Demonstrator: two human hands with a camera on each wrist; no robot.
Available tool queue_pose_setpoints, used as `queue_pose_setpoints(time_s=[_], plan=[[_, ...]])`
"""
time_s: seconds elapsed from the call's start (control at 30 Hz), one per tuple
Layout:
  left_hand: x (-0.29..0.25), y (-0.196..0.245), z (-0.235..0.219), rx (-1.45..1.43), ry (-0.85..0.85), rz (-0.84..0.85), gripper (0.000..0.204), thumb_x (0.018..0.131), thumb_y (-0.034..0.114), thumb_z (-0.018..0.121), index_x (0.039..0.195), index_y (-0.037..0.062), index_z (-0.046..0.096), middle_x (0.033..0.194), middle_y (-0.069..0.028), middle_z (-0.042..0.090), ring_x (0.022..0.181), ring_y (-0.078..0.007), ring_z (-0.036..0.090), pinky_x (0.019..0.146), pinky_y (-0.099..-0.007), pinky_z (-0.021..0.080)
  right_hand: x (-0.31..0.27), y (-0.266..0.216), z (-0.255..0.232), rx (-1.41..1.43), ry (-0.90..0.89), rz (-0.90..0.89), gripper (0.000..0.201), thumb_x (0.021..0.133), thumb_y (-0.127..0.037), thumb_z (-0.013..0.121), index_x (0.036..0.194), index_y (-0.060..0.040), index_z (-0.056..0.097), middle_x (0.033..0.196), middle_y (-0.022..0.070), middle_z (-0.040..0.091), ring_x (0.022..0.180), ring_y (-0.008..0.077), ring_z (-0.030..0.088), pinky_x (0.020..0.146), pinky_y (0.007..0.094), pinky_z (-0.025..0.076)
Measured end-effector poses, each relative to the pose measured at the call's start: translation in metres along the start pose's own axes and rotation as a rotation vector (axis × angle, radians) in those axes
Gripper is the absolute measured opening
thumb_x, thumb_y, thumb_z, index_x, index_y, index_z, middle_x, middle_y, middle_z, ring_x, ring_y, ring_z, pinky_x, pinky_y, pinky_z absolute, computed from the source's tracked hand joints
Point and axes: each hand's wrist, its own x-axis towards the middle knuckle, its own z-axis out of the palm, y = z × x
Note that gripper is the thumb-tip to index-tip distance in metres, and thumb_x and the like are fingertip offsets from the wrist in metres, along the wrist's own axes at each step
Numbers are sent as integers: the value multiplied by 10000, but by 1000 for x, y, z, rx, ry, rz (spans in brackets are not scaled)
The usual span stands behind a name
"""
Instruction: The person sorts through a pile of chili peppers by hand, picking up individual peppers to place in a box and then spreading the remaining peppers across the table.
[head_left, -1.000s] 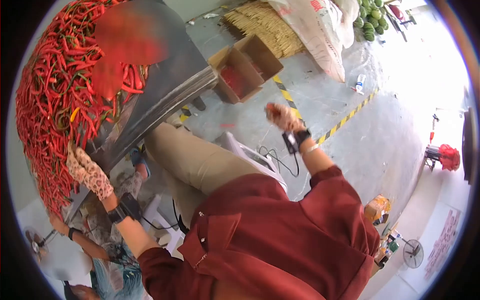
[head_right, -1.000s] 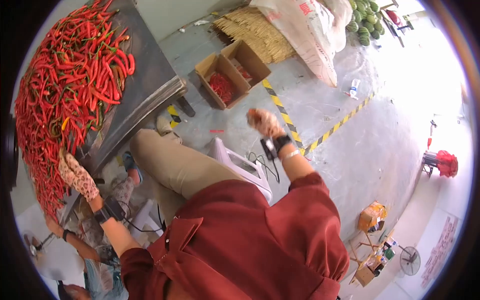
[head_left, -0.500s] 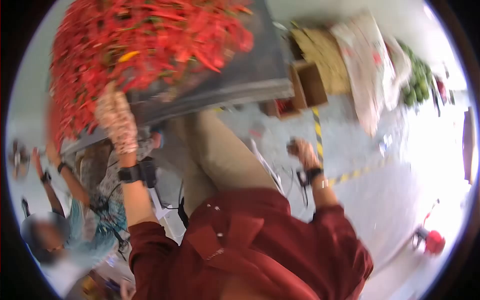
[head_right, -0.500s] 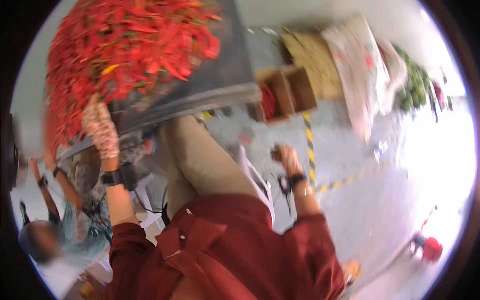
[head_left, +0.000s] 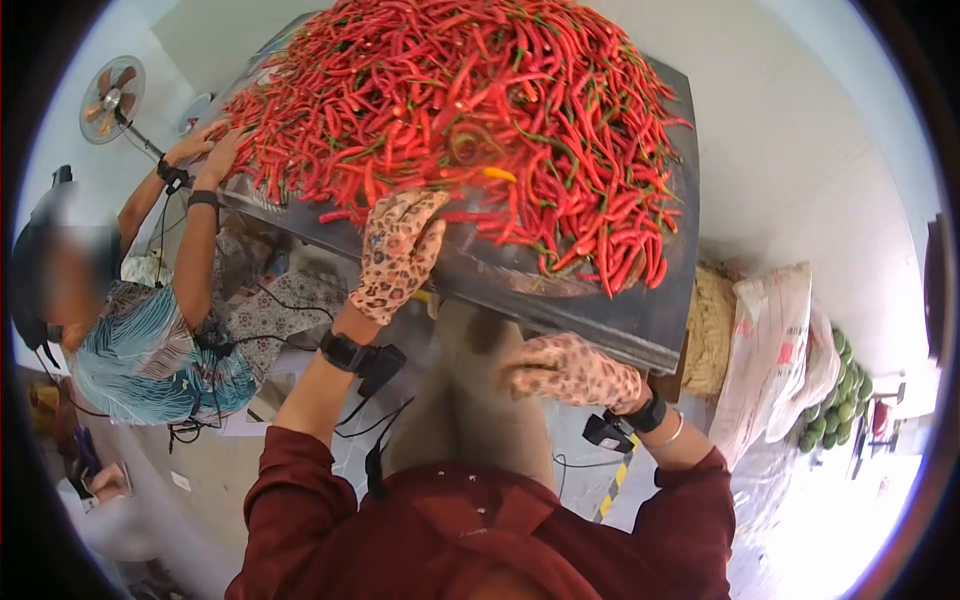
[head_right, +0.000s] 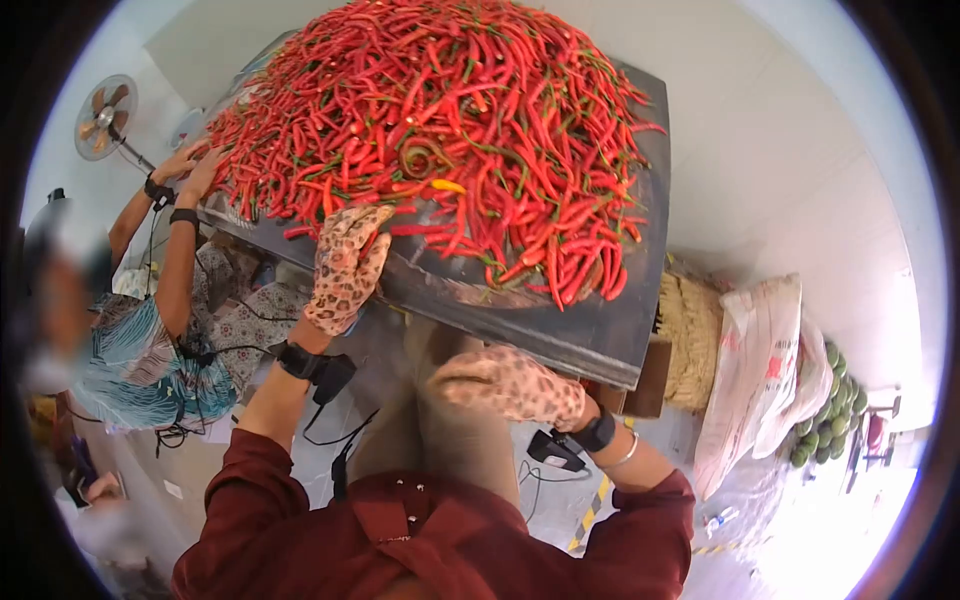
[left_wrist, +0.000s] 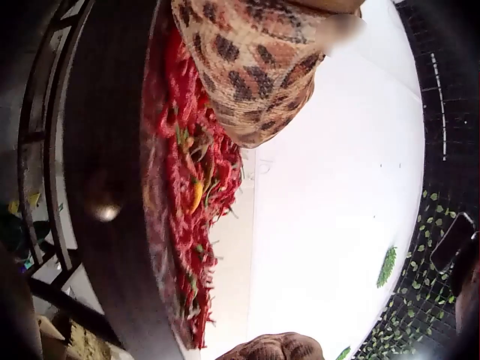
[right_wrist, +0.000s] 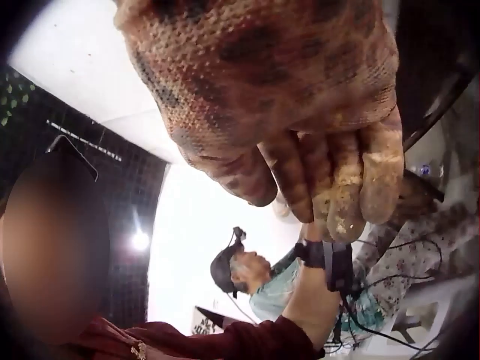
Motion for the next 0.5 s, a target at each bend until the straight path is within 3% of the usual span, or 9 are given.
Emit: queue_pose_setpoints(time_s=[0.07, 0.1, 0.2, 0.27, 0.33, 0.37, 0.43, 0.5], plan=[[10, -14, -23, -3, -84, -40, 291, 924, 148, 605, 1200, 67, 651, 1145, -138, 630, 1105, -315, 559, 953, -442, 442, 35, -13, -8, -36, -77, -270, 339, 986, -301, 542, 1135, -9, 632, 1006, 137, 674, 911, 258, 665, 804, 362, 529], [10, -26, -30, 128, -44, -34, 287, 943, 154, 582, 1205, 59, 650, 1152, -143, 626, 1114, -312, 557, 973, -443, 429, 54, -22, -15, 23, -218, -277, 362, 981, -289, 561, 1187, 4, 614, 1080, 119, 671, 932, 245, 662, 824, 356, 528], [30, -66, -52, 132, -94, -90, 324, 965, 207, 552, 1241, 53, 625, 1231, -146, 607, 1179, -322, 537, 1017, -434, 405, 106, -33, -27, 4, -366, -324, 344, 987, -268, 544, 1181, 6, 618, 1074, 125, 671, 927, 253, 664, 813, 350, 530], [46, -83, -51, 139, -159, -100, 344, 967, 229, 549, 1260, 60, 612, 1284, -146, 582, 1240, -324, 496, 1048, -433, 380, 131, -20, -27, 83, -406, -311, 361, 990, -291, 549, 1181, 6, 624, 1018, 111, 685, 916, 219, 663, 799, 336, 534], [62, -90, -45, 147, -224, -111, 364, 969, 252, 546, 1278, 68, 599, 1336, -146, 556, 1301, -327, 454, 1079, -432, 355, 149, -20, -27, 372, -417, -111, 381, 996, -316, 546, 1171, 11, 632, 1002, 100, 687, 912, 170, 658, 781, 318, 539], [70, -91, -36, 180, -355, -69, 380, 970, 279, 542, 1289, 78, 589, 1382, -142, 520, 1344, -324, 403, 1106, -440, 320, 159, -15, -26, 422, -459, -74, 406, 990, -337, 560, 1168, 20, 636, 1024, 98, 679, 897, 140, 648, 782, 304, 542], [80, -104, -24, 195, -547, -94, 405, 975, 337, 524, 1302, 103, 569, 1447, -127, 457, 1403, -314, 319, 1152, -476, 244, 166, -11, -24, 440, -471, -63, 411, 990, -335, 562, 1177, 24, 633, 1033, 100, 677, 895, 147, 649, 787, 303, 543], [86, -120, -20, 195, -557, -132, 405, 977, 346, 507, 1300, 107, 565, 1452, -126, 446, 1401, -314, 320, 1149, -484, 239, 169, -9, -25, 501, -481, -38, 428, 989, -328, 567, 1208, 36, 615, 1051, 102, 673, 910, 156, 649, 803, 309, 547]])
